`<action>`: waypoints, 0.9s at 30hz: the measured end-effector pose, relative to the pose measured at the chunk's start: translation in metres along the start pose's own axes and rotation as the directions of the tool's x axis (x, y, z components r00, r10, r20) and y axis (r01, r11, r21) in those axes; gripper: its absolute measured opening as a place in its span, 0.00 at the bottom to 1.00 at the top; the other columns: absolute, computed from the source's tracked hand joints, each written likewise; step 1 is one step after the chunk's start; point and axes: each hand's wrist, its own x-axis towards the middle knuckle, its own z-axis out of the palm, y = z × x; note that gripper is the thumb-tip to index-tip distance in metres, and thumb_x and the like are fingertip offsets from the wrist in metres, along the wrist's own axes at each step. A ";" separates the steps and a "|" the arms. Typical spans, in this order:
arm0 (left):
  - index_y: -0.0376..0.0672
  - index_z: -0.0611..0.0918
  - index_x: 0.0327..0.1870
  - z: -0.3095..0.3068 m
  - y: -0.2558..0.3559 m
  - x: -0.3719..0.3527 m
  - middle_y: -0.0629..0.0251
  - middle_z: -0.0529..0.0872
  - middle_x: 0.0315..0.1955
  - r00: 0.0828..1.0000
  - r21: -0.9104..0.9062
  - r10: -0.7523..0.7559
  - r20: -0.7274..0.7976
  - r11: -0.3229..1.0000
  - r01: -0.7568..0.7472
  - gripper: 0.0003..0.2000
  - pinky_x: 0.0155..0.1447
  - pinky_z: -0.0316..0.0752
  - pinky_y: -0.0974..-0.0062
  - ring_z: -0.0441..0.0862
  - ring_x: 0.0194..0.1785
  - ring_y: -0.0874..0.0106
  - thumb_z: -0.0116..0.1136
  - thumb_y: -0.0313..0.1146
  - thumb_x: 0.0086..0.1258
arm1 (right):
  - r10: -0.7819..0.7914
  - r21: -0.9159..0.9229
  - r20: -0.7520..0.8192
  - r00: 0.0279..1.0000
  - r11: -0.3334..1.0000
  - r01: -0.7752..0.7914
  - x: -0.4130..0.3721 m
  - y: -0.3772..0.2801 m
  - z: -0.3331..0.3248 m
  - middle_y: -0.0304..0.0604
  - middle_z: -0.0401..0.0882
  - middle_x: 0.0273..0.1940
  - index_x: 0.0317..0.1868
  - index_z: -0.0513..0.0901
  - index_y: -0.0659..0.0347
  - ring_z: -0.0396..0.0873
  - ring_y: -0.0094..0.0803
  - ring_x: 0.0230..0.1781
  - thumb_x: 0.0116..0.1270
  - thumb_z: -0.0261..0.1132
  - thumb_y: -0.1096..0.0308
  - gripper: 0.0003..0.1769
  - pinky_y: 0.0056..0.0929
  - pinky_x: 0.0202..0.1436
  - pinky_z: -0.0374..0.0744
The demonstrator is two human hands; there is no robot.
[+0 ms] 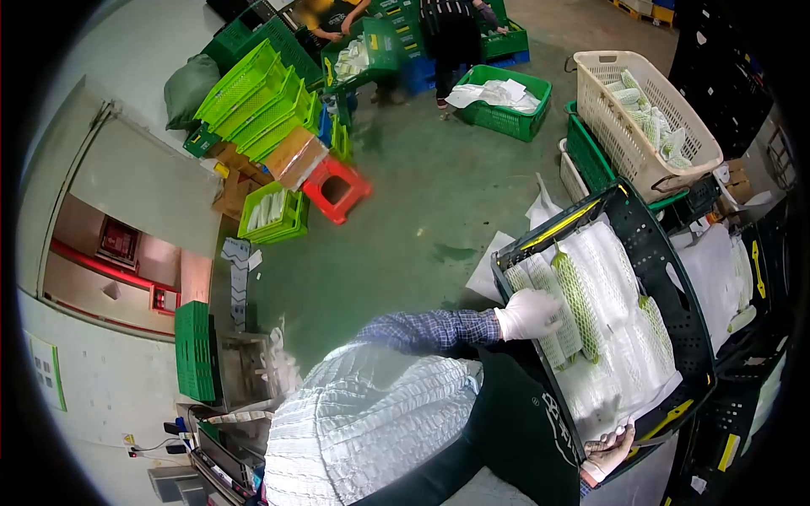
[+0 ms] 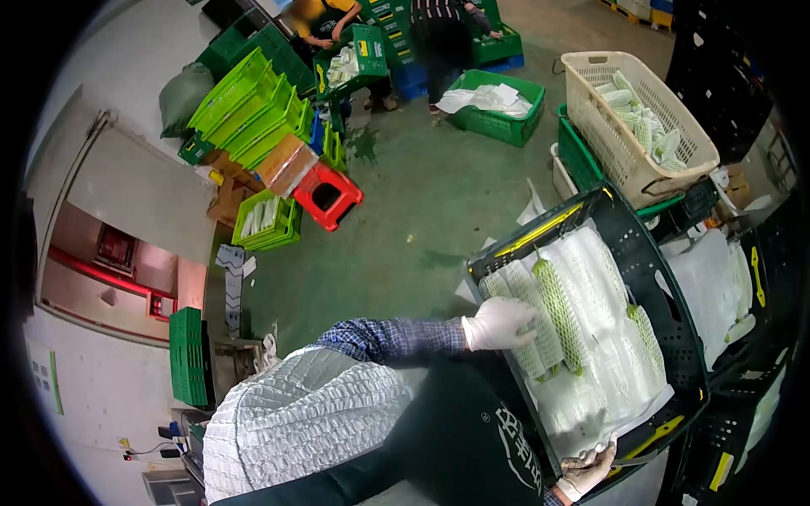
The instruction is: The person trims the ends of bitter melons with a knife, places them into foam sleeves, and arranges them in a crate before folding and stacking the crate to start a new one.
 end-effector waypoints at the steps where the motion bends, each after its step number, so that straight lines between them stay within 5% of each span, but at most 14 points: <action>1: 0.43 0.80 0.39 0.001 -0.001 0.000 0.59 0.83 0.31 1.000 -0.011 0.008 -0.017 1.000 -0.008 0.13 0.44 0.78 0.59 0.83 0.39 0.57 0.61 0.44 0.65 | 0.007 0.008 0.018 1.000 1.000 -0.007 0.002 0.000 -0.003 0.27 0.62 0.12 0.40 0.82 0.43 0.57 0.21 0.08 0.74 0.60 0.47 0.13 0.26 0.07 0.55; 14: 0.43 0.80 0.37 -0.004 0.005 -0.001 0.58 0.82 0.30 0.999 -0.010 -0.008 -0.043 1.000 0.008 0.14 0.43 0.78 0.58 0.82 0.38 0.55 0.59 0.45 0.66 | 0.046 -0.014 0.003 0.999 0.999 -0.046 0.030 0.009 -0.027 0.24 0.59 0.13 0.46 0.83 0.39 0.53 0.18 0.08 0.72 0.62 0.45 0.13 0.22 0.09 0.51; 17: 0.43 0.81 0.46 -0.004 0.001 0.000 0.60 0.83 0.31 1.000 0.031 0.024 0.000 0.999 -0.024 0.14 0.42 0.79 0.61 0.84 0.36 0.59 0.61 0.43 0.67 | -0.007 -0.027 0.041 0.999 1.000 0.008 0.032 0.012 -0.028 0.24 0.60 0.14 0.44 0.84 0.39 0.55 0.19 0.07 0.73 0.62 0.45 0.12 0.23 0.08 0.52; 19: 0.41 0.79 0.59 -0.018 0.001 0.002 0.64 0.84 0.32 0.968 -0.405 -0.048 -0.246 0.913 -0.058 0.20 0.41 0.80 0.70 0.84 0.34 0.71 0.64 0.38 0.68 | -0.043 -0.045 0.064 0.997 0.998 0.046 0.024 0.009 -0.025 0.24 0.61 0.14 0.43 0.84 0.39 0.56 0.19 0.08 0.72 0.62 0.45 0.12 0.23 0.08 0.53; 20: 0.40 0.72 0.69 -0.025 -0.027 0.021 0.68 0.84 0.34 0.944 -0.365 -0.108 -0.312 0.931 -0.014 0.28 0.42 0.80 0.78 0.82 0.33 0.81 0.65 0.34 0.68 | -0.048 -0.053 0.069 0.996 0.997 0.052 0.020 0.009 -0.026 0.23 0.62 0.14 0.43 0.84 0.39 0.56 0.18 0.08 0.72 0.62 0.45 0.12 0.23 0.08 0.53; 21: 0.37 0.65 0.74 -0.090 -0.009 0.035 0.69 0.85 0.33 0.862 -0.485 -0.408 -0.302 0.844 0.230 0.32 0.41 0.79 0.82 0.80 0.32 0.83 0.62 0.33 0.70 | -0.054 -0.049 0.081 0.995 0.997 0.058 0.021 0.011 -0.023 0.23 0.62 0.14 0.44 0.83 0.39 0.57 0.18 0.08 0.72 0.62 0.45 0.12 0.22 0.08 0.54; 22: 0.36 0.51 0.80 -0.097 -0.071 0.064 0.67 0.85 0.31 0.726 -0.437 -0.316 -0.611 0.899 0.024 0.39 0.37 0.79 0.81 0.81 0.30 0.80 0.58 0.30 0.71 | 0.027 -0.005 -0.018 0.999 1.000 -0.027 0.026 0.010 -0.019 0.21 0.64 0.14 0.48 0.83 0.41 0.60 0.15 0.09 0.72 0.61 0.47 0.13 0.20 0.08 0.56; 23: 0.36 0.38 0.80 -0.165 -0.053 0.061 0.67 0.84 0.31 0.731 -0.866 -0.583 -0.355 0.499 -0.023 0.44 0.33 0.80 0.79 0.81 0.27 0.77 0.55 0.28 0.72 | 0.136 0.001 0.099 0.986 0.991 -0.136 0.024 0.002 -0.024 0.26 0.70 0.18 0.42 0.81 0.43 0.65 0.17 0.13 0.73 0.61 0.47 0.12 0.19 0.11 0.60; 24: 0.38 0.33 0.79 -0.196 -0.091 0.069 0.60 0.84 0.33 0.697 -0.863 -0.620 -0.359 0.505 0.005 0.46 0.31 0.82 0.73 0.82 0.26 0.73 0.55 0.28 0.73 | 0.238 -0.004 0.217 0.947 0.970 -0.243 0.019 -0.007 -0.026 0.31 0.75 0.22 0.37 0.79 0.45 0.71 0.20 0.18 0.73 0.61 0.48 0.13 0.18 0.14 0.64; 26: 0.44 0.25 0.78 -0.244 -0.138 0.075 0.52 0.85 0.29 0.629 -0.849 -0.624 -0.463 0.515 -0.114 0.49 0.27 0.81 0.73 0.81 0.22 0.69 0.54 0.28 0.73 | 0.084 -0.082 0.133 0.987 0.994 -0.074 0.011 -0.002 -0.022 0.32 0.77 0.26 0.56 0.82 0.50 0.70 0.17 0.18 0.74 0.60 0.48 0.20 0.14 0.15 0.64; 27: 0.45 0.24 0.78 -0.259 -0.171 0.075 0.51 0.84 0.31 0.627 -0.855 -0.657 -0.419 0.517 -0.029 0.50 0.27 0.82 0.71 0.82 0.23 0.67 0.55 0.29 0.73 | 0.083 -0.085 0.147 0.986 0.994 -0.071 -0.001 -0.006 -0.007 0.31 0.78 0.26 0.60 0.81 0.52 0.69 0.16 0.17 0.75 0.58 0.49 0.22 0.14 0.14 0.63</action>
